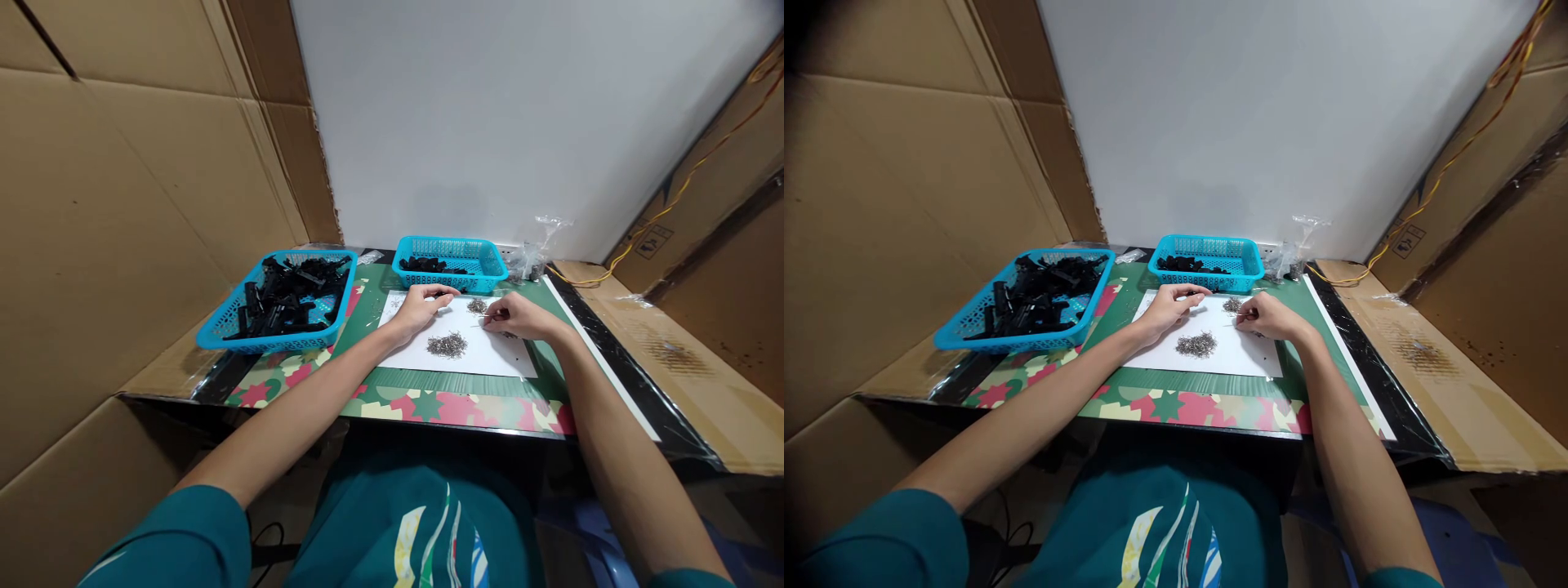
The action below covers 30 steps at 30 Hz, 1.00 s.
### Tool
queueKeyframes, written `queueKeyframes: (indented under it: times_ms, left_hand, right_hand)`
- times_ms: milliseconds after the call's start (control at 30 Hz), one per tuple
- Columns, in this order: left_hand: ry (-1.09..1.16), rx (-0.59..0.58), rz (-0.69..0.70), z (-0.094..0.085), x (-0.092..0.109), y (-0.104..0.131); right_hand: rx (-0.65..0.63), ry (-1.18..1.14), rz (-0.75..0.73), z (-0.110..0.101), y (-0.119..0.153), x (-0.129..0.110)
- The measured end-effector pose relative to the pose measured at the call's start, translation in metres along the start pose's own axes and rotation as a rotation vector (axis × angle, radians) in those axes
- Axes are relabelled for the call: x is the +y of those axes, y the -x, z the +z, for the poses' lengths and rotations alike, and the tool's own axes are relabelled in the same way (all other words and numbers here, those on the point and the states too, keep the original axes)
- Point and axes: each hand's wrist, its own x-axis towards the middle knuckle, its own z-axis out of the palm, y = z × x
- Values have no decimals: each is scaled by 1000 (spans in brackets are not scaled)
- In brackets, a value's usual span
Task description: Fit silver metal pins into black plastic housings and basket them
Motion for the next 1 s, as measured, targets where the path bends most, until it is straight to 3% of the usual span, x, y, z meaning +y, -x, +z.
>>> queueKeyframes:
  times_ms: [233,367,567,1000]
  left_hand:
    - [-62,-3,66,0,-1,-1]
    - [-69,5,77,0,-2,-2]
    - [-66,12,98,0,-2,-2]
    - [-120,-4,148,-3,-11,-5]
  right_hand:
    - [53,69,76,-2,3,-3]
    - [94,1,3,1,3,-15]
    - [-42,-95,-110,16,-3,-33]
    - [-88,24,-86,24,-3,-42]
